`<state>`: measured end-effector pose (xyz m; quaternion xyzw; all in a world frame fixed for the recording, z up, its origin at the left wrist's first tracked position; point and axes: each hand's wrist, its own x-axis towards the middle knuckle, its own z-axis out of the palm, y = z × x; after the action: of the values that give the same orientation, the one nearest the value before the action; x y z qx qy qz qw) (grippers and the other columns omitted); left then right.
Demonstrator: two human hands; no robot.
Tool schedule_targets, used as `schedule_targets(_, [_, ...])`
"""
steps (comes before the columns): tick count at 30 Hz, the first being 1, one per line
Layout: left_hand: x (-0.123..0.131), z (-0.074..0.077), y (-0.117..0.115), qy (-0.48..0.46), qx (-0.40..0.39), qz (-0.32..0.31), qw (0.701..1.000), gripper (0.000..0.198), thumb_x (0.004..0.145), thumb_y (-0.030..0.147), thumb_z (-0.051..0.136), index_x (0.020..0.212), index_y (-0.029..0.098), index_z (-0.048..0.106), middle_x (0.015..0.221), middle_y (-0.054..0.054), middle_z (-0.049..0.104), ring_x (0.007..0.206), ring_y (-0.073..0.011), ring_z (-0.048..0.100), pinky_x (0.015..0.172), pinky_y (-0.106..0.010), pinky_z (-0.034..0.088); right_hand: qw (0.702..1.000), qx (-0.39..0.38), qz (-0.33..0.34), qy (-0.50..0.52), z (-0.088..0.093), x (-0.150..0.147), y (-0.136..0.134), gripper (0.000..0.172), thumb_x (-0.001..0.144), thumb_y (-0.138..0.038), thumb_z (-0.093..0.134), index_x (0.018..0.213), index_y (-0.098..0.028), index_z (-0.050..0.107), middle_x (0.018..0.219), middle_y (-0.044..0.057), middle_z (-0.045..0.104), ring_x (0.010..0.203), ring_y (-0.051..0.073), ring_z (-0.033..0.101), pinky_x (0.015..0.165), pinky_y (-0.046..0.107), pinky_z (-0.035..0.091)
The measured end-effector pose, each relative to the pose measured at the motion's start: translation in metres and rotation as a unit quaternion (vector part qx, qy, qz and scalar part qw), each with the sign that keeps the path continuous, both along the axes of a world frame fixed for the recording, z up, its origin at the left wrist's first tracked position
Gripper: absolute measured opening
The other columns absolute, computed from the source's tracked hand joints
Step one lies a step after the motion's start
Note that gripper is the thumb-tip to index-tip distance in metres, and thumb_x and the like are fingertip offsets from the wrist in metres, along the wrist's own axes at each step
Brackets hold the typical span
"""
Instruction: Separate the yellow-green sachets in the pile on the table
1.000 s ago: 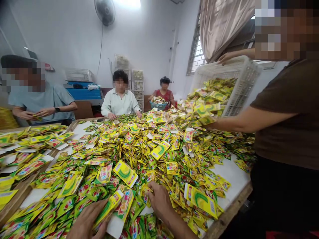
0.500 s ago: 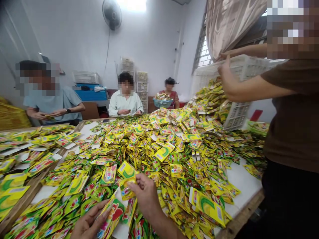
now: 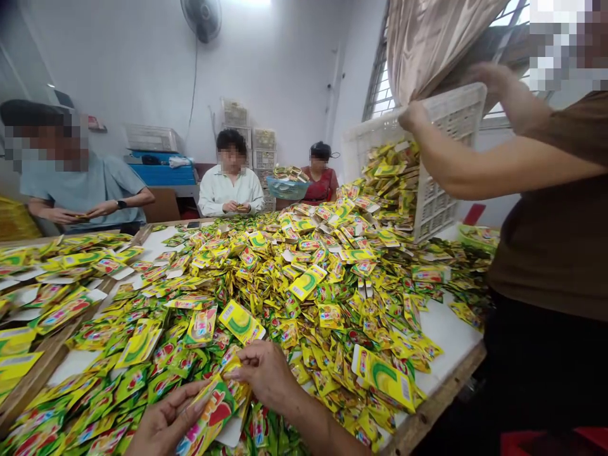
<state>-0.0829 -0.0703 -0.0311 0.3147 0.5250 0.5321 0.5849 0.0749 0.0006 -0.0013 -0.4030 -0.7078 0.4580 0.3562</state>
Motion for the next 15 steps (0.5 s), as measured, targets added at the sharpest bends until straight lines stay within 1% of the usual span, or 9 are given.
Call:
schedule_targets(2, [0.002, -0.001, 0.000, -0.017, -0.010, 0.008, 1.000, 0.041, 0.048, 0.041, 0.078, 0.079, 0.016, 0.069, 0.081, -0.008, 0.074, 0.088, -0.0292, 0.065, 0.072, -0.035, 0.054, 1.000, -0.013, 0.012, -0.012, 0.002, 0.003, -0.002, 0.021, 0.067, -0.027, 0.064, 0.050, -0.016, 0.055, 0.052, -0.006, 0.040, 0.057, 0.010, 0.040, 0.053, 0.020, 0.029])
schedule_targets(4, [0.002, 0.000, -0.001, -0.049, -0.020, 0.011, 0.999, 0.040, 0.049, 0.039, 0.078, 0.081, 0.017, 0.068, 0.080, -0.007, 0.074, 0.083, -0.0277, 0.066, 0.073, -0.036, 0.053, 0.999, -0.027, -0.012, -0.018, 0.001, 0.011, -0.002, 0.013, 0.070, -0.029, 0.060, 0.065, -0.017, 0.061, 0.055, -0.006, 0.045, 0.055, 0.010, 0.042, 0.053, 0.020, 0.031])
schedule_targets(5, [0.001, 0.001, -0.001, -0.062, -0.025, 0.011, 0.998, 0.039, 0.050, 0.038, 0.078, 0.082, 0.017, 0.068, 0.079, -0.006, 0.074, 0.080, -0.0270, 0.067, 0.072, -0.036, 0.053, 0.998, -0.023, -0.037, -0.036, -0.002, 0.017, -0.001, 0.014, 0.073, -0.030, 0.056, 0.072, -0.017, 0.062, 0.057, -0.005, 0.049, 0.055, 0.010, 0.044, 0.053, 0.020, 0.032])
schedule_targets(7, [-0.002, 0.004, -0.001, -0.063, -0.035, 0.007, 0.997, 0.039, 0.050, 0.038, 0.078, 0.081, 0.017, 0.068, 0.074, -0.005, 0.074, 0.077, -0.0262, 0.068, 0.072, -0.035, 0.053, 0.986, 0.003, -0.108, -0.127, -0.011, 0.028, -0.001, 0.019, 0.077, -0.031, 0.049, 0.078, -0.017, 0.061, 0.060, -0.002, 0.054, 0.056, 0.012, 0.047, 0.055, 0.022, 0.033])
schedule_targets(9, [-0.006, 0.005, 0.000, -0.035, -0.041, -0.002, 0.999, 0.042, 0.048, 0.041, 0.078, 0.080, 0.016, 0.068, 0.072, -0.004, 0.074, 0.077, -0.0262, 0.068, 0.070, -0.033, 0.054, 0.957, 0.031, -0.152, -0.244, -0.025, 0.035, -0.004, 0.018, 0.076, -0.031, 0.050, 0.082, -0.017, 0.060, 0.067, 0.001, 0.059, 0.062, 0.015, 0.050, 0.057, 0.023, 0.034])
schedule_targets(10, [-0.007, 0.005, 0.000, -0.018, -0.041, -0.007, 0.999, 0.042, 0.048, 0.042, 0.079, 0.079, 0.016, 0.068, 0.072, -0.004, 0.074, 0.078, -0.0263, 0.067, 0.069, -0.032, 0.054, 0.945, 0.041, -0.155, -0.284, -0.033, 0.036, -0.006, 0.020, 0.073, -0.031, 0.053, 0.087, -0.018, 0.060, 0.074, 0.003, 0.062, 0.069, 0.017, 0.053, 0.061, 0.024, 0.035])
schedule_targets(11, [-0.008, 0.005, 0.000, -0.006, -0.040, -0.013, 0.999, 0.042, 0.048, 0.042, 0.078, 0.079, 0.016, 0.069, 0.073, -0.004, 0.074, 0.080, -0.0264, 0.067, 0.069, -0.031, 0.054, 0.939, 0.045, -0.148, -0.309, -0.039, 0.036, -0.008, 0.027, 0.070, -0.031, 0.058, 0.094, -0.018, 0.059, 0.083, 0.004, 0.063, 0.077, 0.019, 0.054, 0.064, 0.025, 0.036])
schedule_targets(13, [-0.010, 0.004, 0.000, 0.004, -0.043, -0.021, 0.999, 0.041, 0.050, 0.043, 0.077, 0.080, 0.016, 0.069, 0.076, -0.005, 0.074, 0.083, -0.0264, 0.066, 0.071, -0.031, 0.053, 0.936, 0.025, -0.123, -0.329, -0.047, 0.033, -0.010, 0.040, 0.062, -0.031, 0.066, 0.099, -0.018, 0.057, 0.095, 0.007, 0.061, 0.087, 0.022, 0.054, 0.067, 0.026, 0.037])
schedule_targets(15, [-0.012, 0.001, 0.000, 0.012, -0.044, -0.017, 0.999, 0.039, 0.052, 0.043, 0.076, 0.080, 0.017, 0.068, 0.080, -0.005, 0.074, 0.086, -0.0265, 0.066, 0.071, -0.031, 0.053, 0.932, -0.026, -0.113, -0.343, -0.049, 0.030, -0.009, 0.035, 0.058, -0.031, 0.069, 0.089, -0.017, 0.060, 0.088, 0.006, 0.062, 0.080, 0.021, 0.056, 0.062, 0.024, 0.036])
